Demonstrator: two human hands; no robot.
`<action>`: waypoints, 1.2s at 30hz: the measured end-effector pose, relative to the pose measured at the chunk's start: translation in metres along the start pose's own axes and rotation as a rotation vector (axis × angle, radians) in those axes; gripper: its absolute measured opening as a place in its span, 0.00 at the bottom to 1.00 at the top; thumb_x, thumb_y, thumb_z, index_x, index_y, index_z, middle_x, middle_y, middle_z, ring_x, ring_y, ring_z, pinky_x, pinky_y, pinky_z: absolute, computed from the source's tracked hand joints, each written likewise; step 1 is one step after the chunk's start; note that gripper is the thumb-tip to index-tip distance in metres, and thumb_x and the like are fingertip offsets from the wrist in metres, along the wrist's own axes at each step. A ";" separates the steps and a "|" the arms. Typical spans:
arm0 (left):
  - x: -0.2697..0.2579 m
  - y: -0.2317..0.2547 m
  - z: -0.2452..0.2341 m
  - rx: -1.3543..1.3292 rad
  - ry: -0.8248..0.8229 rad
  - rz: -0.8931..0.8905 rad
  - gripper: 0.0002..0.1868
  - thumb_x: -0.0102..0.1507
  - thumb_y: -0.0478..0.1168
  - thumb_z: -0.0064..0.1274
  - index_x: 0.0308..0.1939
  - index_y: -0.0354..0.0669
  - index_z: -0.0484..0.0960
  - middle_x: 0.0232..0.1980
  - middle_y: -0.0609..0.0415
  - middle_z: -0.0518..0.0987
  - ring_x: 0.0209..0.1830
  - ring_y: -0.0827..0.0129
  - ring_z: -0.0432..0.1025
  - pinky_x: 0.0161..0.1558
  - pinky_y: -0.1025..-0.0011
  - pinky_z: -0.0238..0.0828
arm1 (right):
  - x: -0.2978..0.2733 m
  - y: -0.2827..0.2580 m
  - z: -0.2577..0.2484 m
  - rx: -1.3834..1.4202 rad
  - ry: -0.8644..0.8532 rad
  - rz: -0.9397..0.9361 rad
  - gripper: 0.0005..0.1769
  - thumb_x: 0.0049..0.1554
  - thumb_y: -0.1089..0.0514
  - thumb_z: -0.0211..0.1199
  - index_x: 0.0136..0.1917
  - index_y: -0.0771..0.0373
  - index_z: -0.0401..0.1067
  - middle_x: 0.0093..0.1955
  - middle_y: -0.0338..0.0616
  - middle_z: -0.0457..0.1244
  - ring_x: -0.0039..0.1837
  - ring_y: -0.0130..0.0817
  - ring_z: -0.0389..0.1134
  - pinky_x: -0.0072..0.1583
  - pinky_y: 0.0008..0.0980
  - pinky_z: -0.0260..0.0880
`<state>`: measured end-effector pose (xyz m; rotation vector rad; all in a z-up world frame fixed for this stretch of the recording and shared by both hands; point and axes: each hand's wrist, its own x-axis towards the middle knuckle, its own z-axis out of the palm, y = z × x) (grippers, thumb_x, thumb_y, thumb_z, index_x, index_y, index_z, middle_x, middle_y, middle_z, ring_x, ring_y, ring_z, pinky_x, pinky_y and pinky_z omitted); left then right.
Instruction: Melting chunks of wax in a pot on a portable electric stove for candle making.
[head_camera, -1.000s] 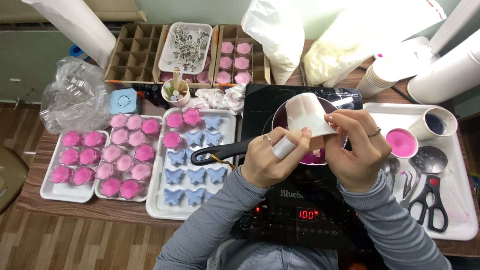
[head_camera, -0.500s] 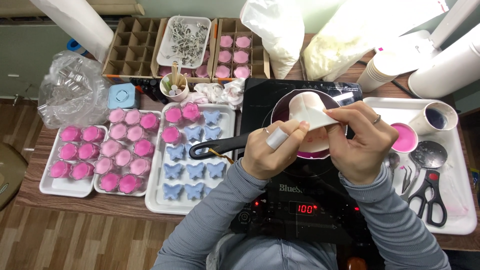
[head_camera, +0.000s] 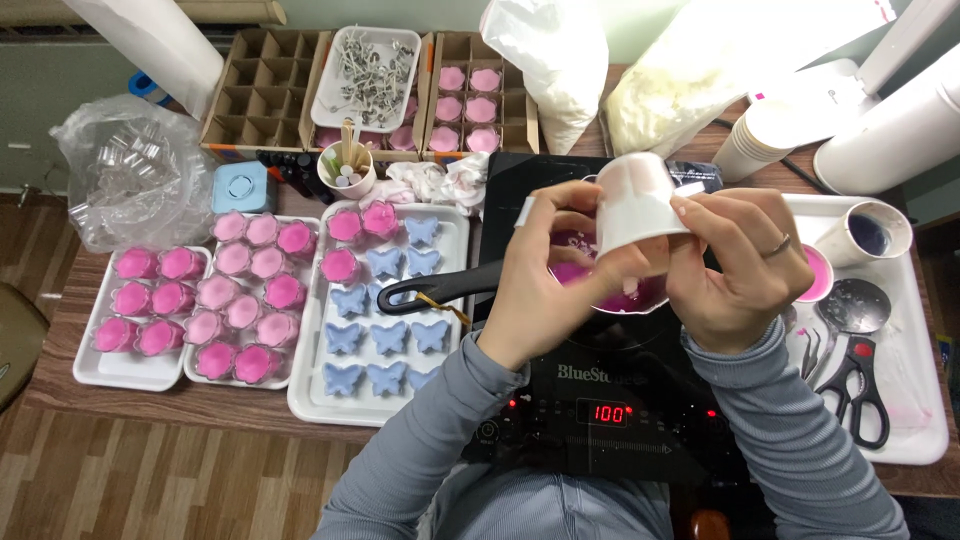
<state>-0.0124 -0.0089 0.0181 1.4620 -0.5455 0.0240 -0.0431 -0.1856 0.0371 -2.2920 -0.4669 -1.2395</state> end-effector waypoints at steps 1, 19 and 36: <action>0.002 -0.011 0.003 -0.001 0.001 -0.003 0.32 0.60 0.47 0.66 0.62 0.35 0.71 0.59 0.49 0.75 0.52 0.69 0.74 0.45 0.75 0.77 | -0.002 0.001 0.002 0.001 -0.002 0.001 0.12 0.53 0.79 0.65 0.50 0.73 0.77 0.47 0.51 0.69 0.51 0.44 0.71 0.50 0.34 0.72; 0.062 -0.061 0.029 -0.479 0.006 -0.540 0.34 0.65 0.53 0.53 0.64 0.30 0.63 0.53 0.43 0.76 0.48 0.67 0.78 0.47 0.68 0.82 | -0.020 0.003 -0.048 0.005 -0.151 0.307 0.23 0.56 0.68 0.71 0.65 0.66 0.72 0.59 0.48 0.70 0.62 0.42 0.70 0.65 0.38 0.67; 0.048 -0.057 0.031 -0.214 -0.023 -0.214 0.43 0.60 0.47 0.67 0.71 0.30 0.63 0.61 0.41 0.76 0.58 0.63 0.76 0.57 0.68 0.80 | -0.033 0.025 -0.017 -0.098 -0.370 0.286 0.05 0.53 0.63 0.72 0.44 0.63 0.78 0.48 0.41 0.68 0.52 0.40 0.67 0.55 0.42 0.62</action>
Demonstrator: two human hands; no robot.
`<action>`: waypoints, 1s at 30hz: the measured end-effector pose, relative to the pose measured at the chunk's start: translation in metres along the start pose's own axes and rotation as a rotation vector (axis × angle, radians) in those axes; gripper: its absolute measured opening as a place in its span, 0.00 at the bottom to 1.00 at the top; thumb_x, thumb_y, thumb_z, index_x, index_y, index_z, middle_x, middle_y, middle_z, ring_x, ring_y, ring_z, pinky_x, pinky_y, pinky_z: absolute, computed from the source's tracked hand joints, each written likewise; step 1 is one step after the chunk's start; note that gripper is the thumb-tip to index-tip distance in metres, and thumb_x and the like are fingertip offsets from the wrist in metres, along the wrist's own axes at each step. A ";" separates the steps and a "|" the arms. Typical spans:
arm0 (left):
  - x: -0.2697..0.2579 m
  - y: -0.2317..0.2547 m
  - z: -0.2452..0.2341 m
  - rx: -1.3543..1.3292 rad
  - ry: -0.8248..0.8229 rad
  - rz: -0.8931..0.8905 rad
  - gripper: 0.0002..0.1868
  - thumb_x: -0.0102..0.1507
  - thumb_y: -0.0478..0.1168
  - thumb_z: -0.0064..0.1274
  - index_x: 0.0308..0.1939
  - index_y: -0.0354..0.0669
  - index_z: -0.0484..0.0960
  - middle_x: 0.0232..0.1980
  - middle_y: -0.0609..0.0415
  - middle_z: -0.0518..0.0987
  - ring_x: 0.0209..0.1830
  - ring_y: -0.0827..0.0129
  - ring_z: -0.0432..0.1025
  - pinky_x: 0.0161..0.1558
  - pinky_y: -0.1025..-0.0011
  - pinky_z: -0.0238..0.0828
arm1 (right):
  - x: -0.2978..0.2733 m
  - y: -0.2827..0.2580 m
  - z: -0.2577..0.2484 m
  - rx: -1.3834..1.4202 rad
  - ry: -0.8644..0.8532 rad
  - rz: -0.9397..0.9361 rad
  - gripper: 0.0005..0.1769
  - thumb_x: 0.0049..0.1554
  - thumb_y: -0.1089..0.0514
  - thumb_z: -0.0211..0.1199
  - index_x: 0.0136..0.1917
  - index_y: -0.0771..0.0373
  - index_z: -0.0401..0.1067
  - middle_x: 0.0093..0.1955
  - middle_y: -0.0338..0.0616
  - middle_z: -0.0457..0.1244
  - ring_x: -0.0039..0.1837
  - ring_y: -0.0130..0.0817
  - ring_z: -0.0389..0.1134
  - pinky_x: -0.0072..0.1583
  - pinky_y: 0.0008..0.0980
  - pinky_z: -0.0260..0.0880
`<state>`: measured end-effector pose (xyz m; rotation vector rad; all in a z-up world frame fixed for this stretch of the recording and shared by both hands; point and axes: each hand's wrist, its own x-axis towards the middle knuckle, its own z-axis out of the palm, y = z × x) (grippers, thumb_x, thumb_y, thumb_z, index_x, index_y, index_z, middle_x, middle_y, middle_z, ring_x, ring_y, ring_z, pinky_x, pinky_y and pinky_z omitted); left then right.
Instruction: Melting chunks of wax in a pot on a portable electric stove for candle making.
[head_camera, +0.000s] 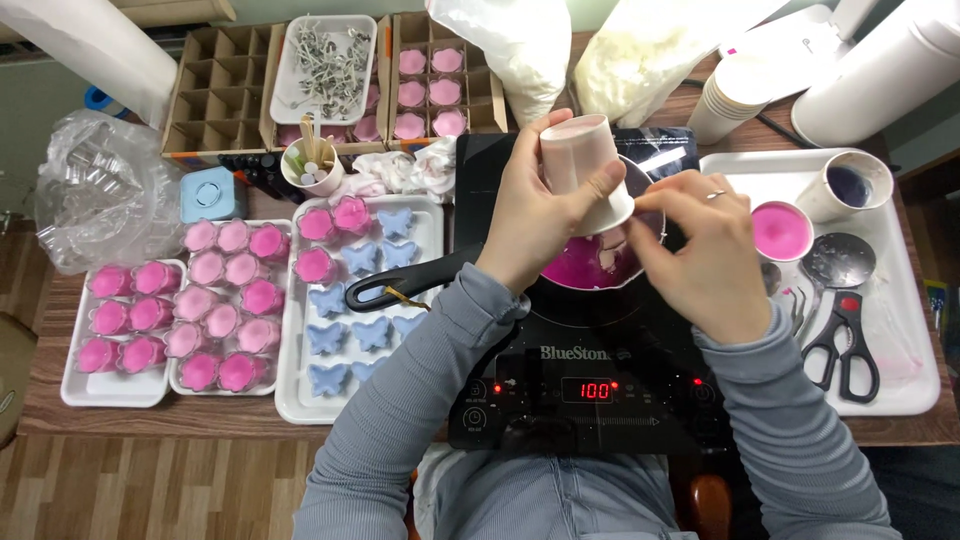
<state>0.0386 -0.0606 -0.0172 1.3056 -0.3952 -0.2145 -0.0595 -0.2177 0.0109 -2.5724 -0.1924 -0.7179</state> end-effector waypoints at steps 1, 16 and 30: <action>-0.002 0.002 0.000 0.001 0.001 0.000 0.43 0.60 0.47 0.67 0.71 0.30 0.63 0.61 0.41 0.76 0.58 0.63 0.76 0.57 0.68 0.80 | 0.000 0.001 -0.001 0.001 0.000 0.000 0.05 0.53 0.63 0.72 0.44 0.63 0.78 0.48 0.41 0.68 0.52 0.40 0.67 0.55 0.42 0.62; -0.011 0.011 0.006 0.431 -0.031 0.307 0.40 0.53 0.42 0.73 0.64 0.41 0.66 0.56 0.47 0.81 0.58 0.58 0.80 0.60 0.65 0.78 | 0.017 -0.002 0.010 0.380 -0.158 0.148 0.41 0.48 0.64 0.72 0.73 0.66 0.60 0.58 0.52 0.70 0.59 0.40 0.75 0.60 0.35 0.74; -0.005 0.009 0.003 0.557 -0.052 0.287 0.42 0.49 0.52 0.75 0.59 0.43 0.69 0.52 0.50 0.83 0.53 0.57 0.81 0.53 0.65 0.77 | 0.017 0.019 0.032 0.229 -0.011 0.022 0.31 0.47 0.69 0.69 0.65 0.65 0.72 0.60 0.52 0.70 0.65 0.51 0.69 0.66 0.43 0.69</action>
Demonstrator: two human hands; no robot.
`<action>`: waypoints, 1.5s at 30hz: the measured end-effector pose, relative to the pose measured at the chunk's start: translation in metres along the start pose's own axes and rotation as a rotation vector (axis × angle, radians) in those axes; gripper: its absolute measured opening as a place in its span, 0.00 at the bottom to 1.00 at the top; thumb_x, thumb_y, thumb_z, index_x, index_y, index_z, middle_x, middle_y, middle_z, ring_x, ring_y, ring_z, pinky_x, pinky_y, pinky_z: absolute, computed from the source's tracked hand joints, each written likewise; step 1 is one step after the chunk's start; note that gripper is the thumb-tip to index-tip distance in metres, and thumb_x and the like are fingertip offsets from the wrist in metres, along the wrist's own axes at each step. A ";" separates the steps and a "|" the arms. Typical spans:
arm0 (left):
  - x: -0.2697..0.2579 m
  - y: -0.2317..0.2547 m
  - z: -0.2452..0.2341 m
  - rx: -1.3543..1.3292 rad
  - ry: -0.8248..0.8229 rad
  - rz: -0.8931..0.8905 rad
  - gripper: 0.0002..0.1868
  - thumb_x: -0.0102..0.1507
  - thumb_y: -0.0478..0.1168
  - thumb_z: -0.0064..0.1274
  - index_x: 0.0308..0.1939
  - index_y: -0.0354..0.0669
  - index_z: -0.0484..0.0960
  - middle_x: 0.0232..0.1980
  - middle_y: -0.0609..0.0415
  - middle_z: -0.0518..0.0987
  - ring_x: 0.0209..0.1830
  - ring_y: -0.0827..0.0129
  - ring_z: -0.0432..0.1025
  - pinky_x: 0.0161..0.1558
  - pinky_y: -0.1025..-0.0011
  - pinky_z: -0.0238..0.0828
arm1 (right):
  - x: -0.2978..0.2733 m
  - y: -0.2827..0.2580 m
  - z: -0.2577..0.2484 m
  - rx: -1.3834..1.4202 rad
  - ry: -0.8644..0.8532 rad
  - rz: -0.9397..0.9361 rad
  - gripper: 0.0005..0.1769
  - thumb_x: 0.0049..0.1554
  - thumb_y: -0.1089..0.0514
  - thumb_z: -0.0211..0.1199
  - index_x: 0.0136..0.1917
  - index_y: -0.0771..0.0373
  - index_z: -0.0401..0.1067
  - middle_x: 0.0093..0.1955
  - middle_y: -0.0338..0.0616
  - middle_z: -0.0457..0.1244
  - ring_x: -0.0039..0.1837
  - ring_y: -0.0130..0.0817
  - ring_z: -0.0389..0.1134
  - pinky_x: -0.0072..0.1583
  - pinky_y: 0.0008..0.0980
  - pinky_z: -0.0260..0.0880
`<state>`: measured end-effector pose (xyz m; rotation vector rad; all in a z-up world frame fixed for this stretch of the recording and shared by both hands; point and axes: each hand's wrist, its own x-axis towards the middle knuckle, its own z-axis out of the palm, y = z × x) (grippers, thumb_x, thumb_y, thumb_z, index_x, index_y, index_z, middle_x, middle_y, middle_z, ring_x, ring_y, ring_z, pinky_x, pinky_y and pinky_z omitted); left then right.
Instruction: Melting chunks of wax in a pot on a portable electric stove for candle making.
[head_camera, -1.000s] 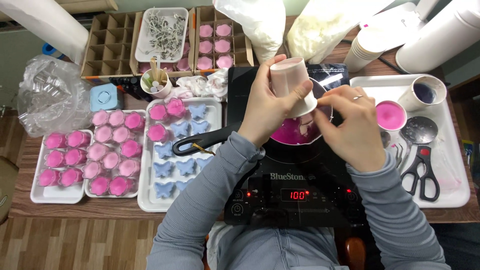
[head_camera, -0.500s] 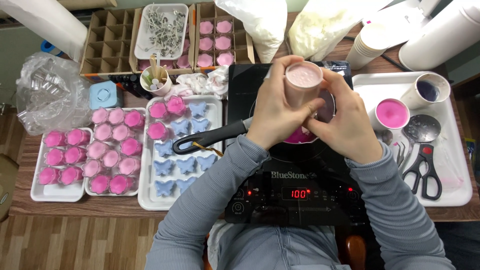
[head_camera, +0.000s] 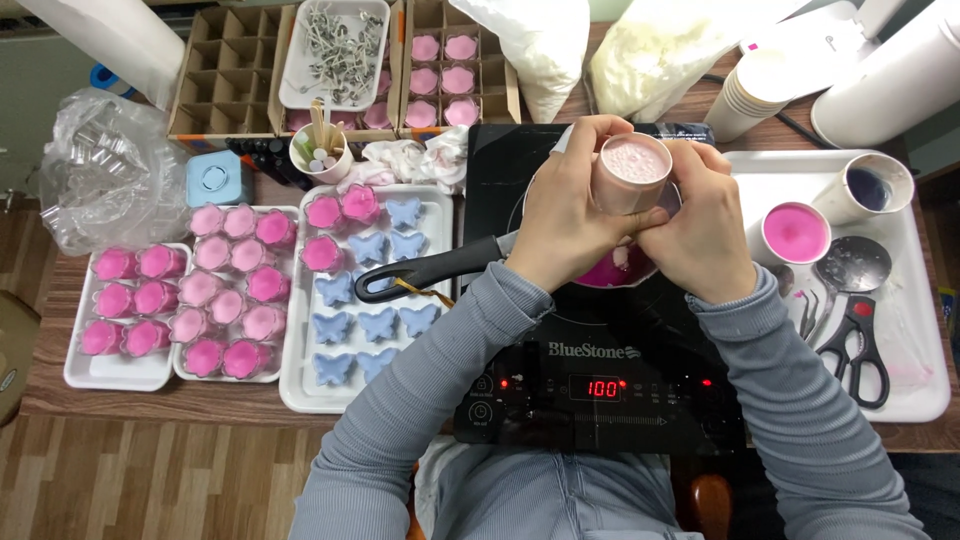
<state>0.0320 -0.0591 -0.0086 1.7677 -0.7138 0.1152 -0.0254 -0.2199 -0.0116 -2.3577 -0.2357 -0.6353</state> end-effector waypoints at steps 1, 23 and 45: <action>-0.002 -0.002 0.001 0.000 0.002 -0.001 0.42 0.49 0.52 0.75 0.59 0.43 0.69 0.52 0.50 0.83 0.53 0.57 0.81 0.53 0.65 0.77 | 0.001 -0.001 -0.001 0.000 -0.002 -0.001 0.31 0.47 0.69 0.69 0.65 0.65 0.72 0.60 0.52 0.70 0.65 0.51 0.69 0.66 0.43 0.69; -0.014 0.001 -0.005 -0.145 0.010 0.111 0.34 0.57 0.32 0.65 0.64 0.41 0.67 0.58 0.47 0.80 0.55 0.56 0.80 0.56 0.67 0.78 | 0.001 -0.032 -0.013 0.026 0.029 -0.049 0.32 0.57 0.52 0.79 0.65 0.68 0.69 0.59 0.50 0.68 0.63 0.41 0.73 0.64 0.36 0.73; -0.018 -0.001 -0.005 -0.084 0.021 0.145 0.34 0.55 0.28 0.65 0.62 0.43 0.66 0.60 0.49 0.78 0.63 0.56 0.77 0.62 0.67 0.78 | -0.016 -0.045 -0.014 -0.104 0.168 -0.166 0.22 0.52 0.60 0.84 0.57 0.59 0.78 0.66 0.44 0.66 0.67 0.41 0.64 0.68 0.36 0.66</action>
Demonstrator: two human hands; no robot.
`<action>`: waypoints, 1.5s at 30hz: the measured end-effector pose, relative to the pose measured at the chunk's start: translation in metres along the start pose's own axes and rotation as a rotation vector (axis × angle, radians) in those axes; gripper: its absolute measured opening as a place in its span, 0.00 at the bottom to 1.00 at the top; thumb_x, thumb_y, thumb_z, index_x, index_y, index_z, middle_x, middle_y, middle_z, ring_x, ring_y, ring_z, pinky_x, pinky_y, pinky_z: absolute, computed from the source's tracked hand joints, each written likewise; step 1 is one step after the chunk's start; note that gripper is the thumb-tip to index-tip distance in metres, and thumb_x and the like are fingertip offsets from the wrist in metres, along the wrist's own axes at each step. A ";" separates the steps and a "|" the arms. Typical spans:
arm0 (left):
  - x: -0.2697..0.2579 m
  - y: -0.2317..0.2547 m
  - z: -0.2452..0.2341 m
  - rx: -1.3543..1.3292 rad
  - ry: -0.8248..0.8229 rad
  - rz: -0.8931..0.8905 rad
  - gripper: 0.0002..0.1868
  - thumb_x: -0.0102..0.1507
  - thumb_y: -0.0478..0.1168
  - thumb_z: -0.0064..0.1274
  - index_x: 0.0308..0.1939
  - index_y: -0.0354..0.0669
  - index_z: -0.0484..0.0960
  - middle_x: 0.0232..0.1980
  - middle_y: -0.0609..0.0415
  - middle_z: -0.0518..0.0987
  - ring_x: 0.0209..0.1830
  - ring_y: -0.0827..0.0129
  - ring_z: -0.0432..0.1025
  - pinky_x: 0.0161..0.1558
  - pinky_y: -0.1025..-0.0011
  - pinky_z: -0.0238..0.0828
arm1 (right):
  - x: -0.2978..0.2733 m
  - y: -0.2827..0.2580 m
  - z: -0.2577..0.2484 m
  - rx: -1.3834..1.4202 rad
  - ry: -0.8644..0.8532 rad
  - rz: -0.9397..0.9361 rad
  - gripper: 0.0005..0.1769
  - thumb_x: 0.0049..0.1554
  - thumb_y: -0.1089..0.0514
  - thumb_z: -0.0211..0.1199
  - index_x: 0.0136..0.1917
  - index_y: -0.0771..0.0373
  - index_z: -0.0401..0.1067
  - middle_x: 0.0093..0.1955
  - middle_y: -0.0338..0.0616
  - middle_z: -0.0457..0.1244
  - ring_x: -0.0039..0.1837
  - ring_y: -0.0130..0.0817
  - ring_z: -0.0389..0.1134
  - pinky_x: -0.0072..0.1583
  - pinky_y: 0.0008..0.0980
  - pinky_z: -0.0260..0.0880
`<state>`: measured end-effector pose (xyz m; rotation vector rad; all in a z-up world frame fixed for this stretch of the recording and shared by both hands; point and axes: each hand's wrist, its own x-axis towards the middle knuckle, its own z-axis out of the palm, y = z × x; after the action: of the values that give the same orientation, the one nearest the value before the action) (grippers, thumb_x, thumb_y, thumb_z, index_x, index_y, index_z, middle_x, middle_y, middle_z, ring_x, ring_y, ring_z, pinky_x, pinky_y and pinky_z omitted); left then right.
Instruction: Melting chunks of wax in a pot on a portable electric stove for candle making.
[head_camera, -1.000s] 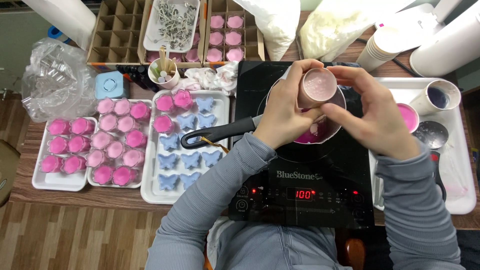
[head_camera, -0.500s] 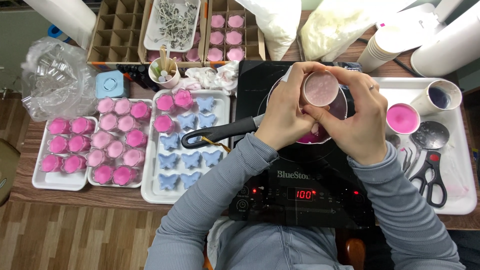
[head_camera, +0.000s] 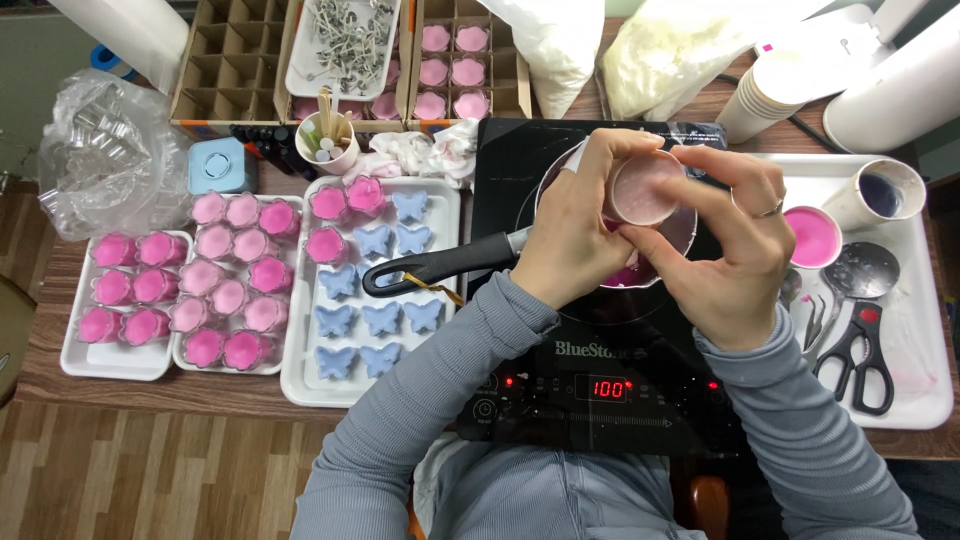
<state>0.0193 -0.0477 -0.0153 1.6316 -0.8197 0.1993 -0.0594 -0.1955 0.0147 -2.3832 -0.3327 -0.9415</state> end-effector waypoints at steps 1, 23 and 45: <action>0.000 0.001 -0.002 0.000 0.002 0.000 0.34 0.55 0.28 0.65 0.62 0.43 0.66 0.60 0.49 0.78 0.63 0.56 0.77 0.62 0.67 0.78 | 0.003 -0.002 -0.001 0.000 -0.001 -0.001 0.22 0.52 0.60 0.84 0.57 0.59 0.78 0.66 0.44 0.66 0.67 0.41 0.64 0.68 0.36 0.66; -0.004 0.002 -0.008 0.036 -0.031 -0.017 0.32 0.56 0.37 0.71 0.59 0.43 0.68 0.58 0.51 0.81 0.60 0.56 0.79 0.61 0.65 0.78 | -0.001 0.005 0.006 0.022 -0.078 0.039 0.38 0.51 0.59 0.84 0.68 0.64 0.65 0.63 0.47 0.66 0.65 0.42 0.67 0.67 0.37 0.66; -0.011 -0.001 -0.012 0.197 -0.036 0.041 0.35 0.57 0.40 0.65 0.67 0.42 0.70 0.60 0.45 0.80 0.61 0.49 0.76 0.62 0.60 0.75 | 0.007 0.005 0.009 0.351 -0.166 0.149 0.39 0.53 0.70 0.76 0.71 0.70 0.58 0.68 0.56 0.63 0.68 0.39 0.68 0.73 0.37 0.71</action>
<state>0.0159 -0.0326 -0.0191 1.8083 -0.8839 0.2882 -0.0474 -0.1943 0.0121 -2.1304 -0.3461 -0.5660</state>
